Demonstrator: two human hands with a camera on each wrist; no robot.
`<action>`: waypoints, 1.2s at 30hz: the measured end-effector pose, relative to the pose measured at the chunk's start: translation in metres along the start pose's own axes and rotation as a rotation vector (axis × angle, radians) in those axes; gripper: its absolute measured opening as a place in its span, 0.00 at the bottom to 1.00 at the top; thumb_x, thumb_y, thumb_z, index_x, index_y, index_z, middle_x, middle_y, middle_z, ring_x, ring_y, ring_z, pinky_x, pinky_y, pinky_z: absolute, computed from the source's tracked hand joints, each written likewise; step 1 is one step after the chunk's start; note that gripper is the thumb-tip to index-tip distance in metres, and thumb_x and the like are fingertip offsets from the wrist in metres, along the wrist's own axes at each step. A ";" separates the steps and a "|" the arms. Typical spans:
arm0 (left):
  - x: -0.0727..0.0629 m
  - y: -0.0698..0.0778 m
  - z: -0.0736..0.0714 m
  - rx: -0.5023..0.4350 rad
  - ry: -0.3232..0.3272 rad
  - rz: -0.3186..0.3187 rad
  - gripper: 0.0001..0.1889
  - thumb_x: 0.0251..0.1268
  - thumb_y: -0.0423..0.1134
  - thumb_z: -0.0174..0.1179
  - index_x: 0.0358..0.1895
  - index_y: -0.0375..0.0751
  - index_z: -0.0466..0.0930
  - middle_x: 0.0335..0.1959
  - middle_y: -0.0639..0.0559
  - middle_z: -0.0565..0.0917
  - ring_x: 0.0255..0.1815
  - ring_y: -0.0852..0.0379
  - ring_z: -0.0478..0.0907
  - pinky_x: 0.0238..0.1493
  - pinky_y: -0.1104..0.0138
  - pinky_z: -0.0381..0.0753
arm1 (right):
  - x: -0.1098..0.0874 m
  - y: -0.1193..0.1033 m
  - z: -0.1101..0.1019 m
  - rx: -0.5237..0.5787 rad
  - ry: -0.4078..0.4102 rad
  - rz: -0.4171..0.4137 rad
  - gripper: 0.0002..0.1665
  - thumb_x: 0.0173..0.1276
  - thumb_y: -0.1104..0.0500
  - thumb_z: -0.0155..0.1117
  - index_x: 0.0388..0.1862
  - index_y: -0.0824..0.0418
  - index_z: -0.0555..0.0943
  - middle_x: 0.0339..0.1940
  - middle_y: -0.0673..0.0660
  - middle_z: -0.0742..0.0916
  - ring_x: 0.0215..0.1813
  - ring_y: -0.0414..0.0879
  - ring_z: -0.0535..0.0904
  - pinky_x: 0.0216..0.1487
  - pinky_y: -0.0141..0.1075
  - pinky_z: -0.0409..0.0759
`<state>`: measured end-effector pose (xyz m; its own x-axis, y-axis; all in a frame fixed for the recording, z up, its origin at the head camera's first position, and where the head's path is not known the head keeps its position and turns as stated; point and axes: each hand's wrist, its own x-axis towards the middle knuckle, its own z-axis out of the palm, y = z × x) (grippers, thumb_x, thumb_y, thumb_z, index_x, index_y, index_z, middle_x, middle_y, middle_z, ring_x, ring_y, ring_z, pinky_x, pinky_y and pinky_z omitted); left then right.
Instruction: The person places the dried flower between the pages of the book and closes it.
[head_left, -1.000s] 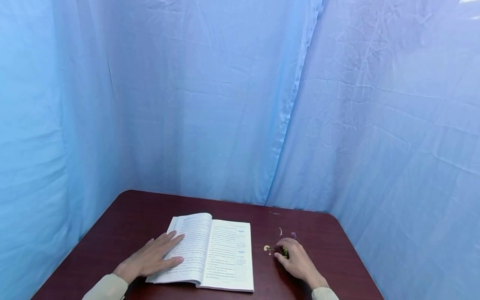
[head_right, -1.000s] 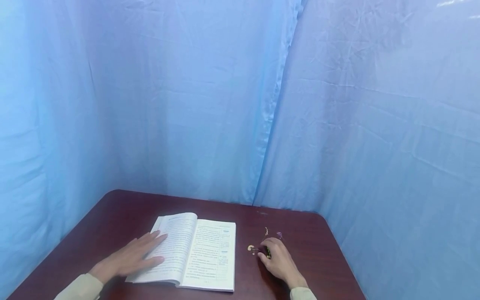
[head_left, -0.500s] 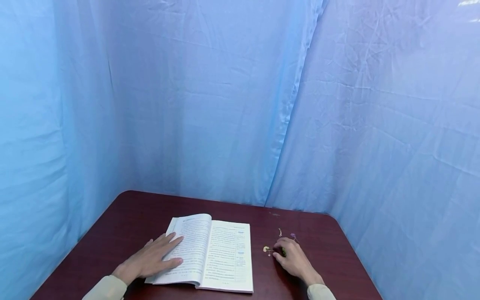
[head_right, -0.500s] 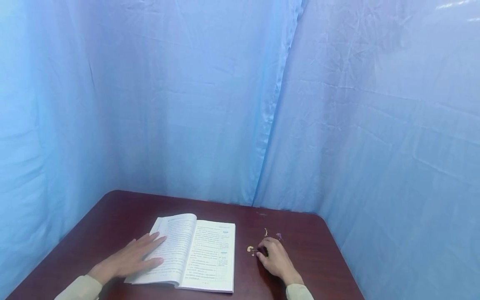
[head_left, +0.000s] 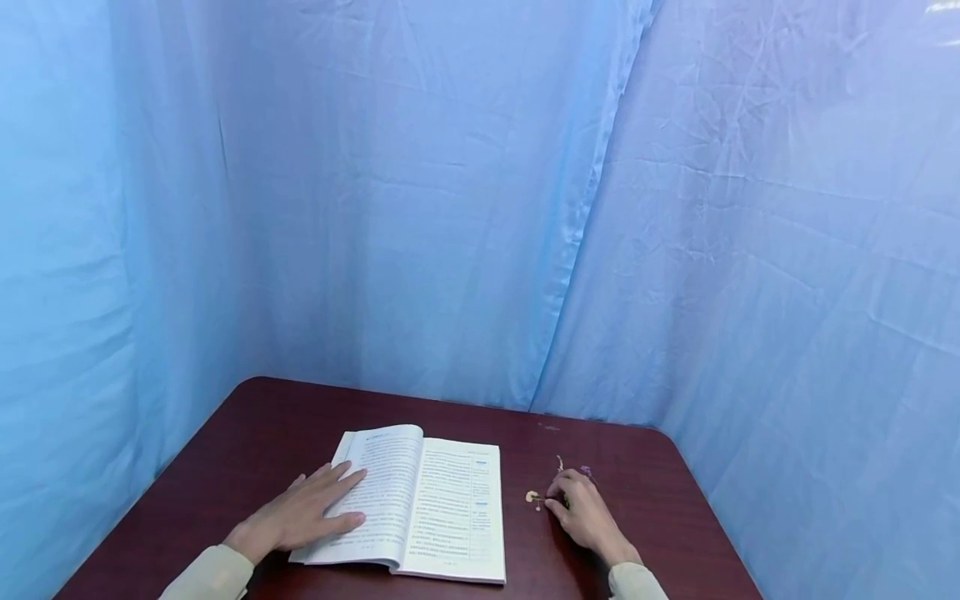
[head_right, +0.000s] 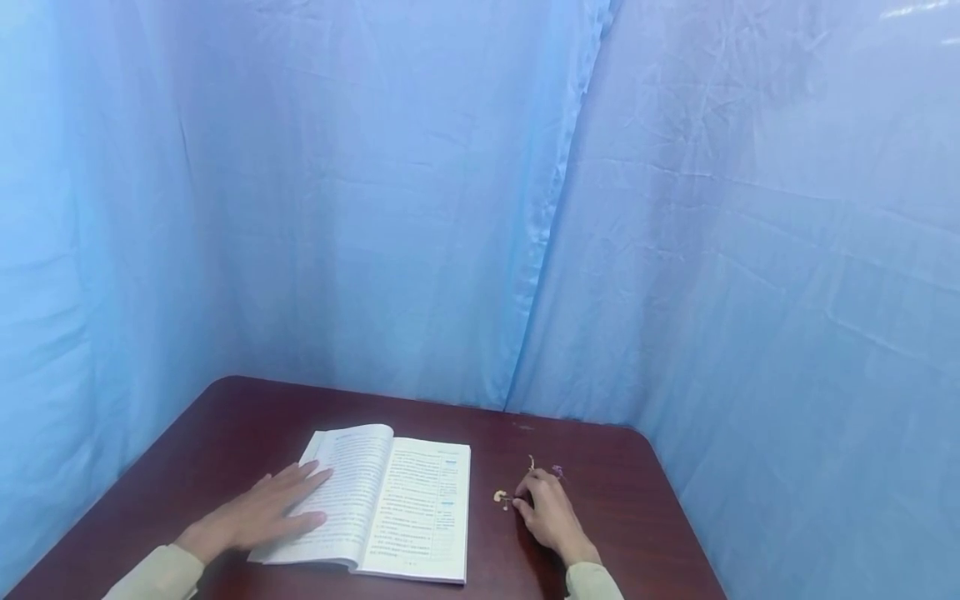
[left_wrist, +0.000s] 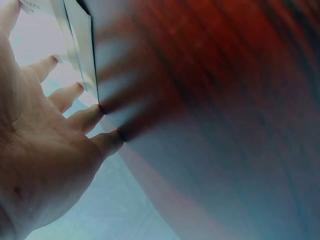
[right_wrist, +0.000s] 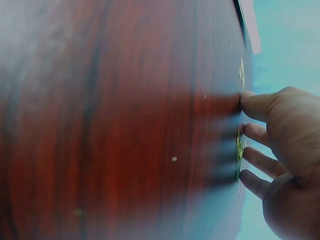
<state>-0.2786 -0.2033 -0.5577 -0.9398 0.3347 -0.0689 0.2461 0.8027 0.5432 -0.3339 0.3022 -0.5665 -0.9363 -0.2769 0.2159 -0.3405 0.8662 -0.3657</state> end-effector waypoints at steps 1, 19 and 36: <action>0.000 0.000 0.000 0.002 0.000 0.002 0.48 0.77 0.72 0.63 0.89 0.47 0.68 0.91 0.31 0.63 0.91 0.18 0.55 0.84 0.17 0.51 | 0.001 -0.001 0.001 0.000 -0.003 0.003 0.08 0.76 0.63 0.79 0.39 0.49 0.89 0.55 0.54 0.89 0.58 0.52 0.89 0.62 0.55 0.89; -0.004 0.000 -0.002 0.005 0.012 0.017 0.47 0.78 0.70 0.63 0.89 0.45 0.68 0.90 0.29 0.64 0.90 0.17 0.56 0.83 0.16 0.52 | 0.005 -0.009 0.006 -0.061 0.056 -0.018 0.14 0.74 0.66 0.79 0.31 0.52 0.85 0.47 0.53 0.86 0.54 0.51 0.86 0.62 0.53 0.86; -0.003 0.001 0.001 -0.015 0.014 0.014 0.48 0.77 0.71 0.63 0.89 0.46 0.68 0.91 0.31 0.63 0.91 0.18 0.55 0.84 0.17 0.50 | 0.002 -0.014 0.005 -0.082 0.033 0.038 0.17 0.79 0.67 0.73 0.30 0.53 0.81 0.51 0.54 0.85 0.59 0.54 0.83 0.65 0.56 0.83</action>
<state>-0.2750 -0.2031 -0.5573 -0.9397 0.3383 -0.0493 0.2554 0.7904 0.5568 -0.3319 0.2876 -0.5657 -0.9445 -0.2307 0.2339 -0.2956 0.9073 -0.2989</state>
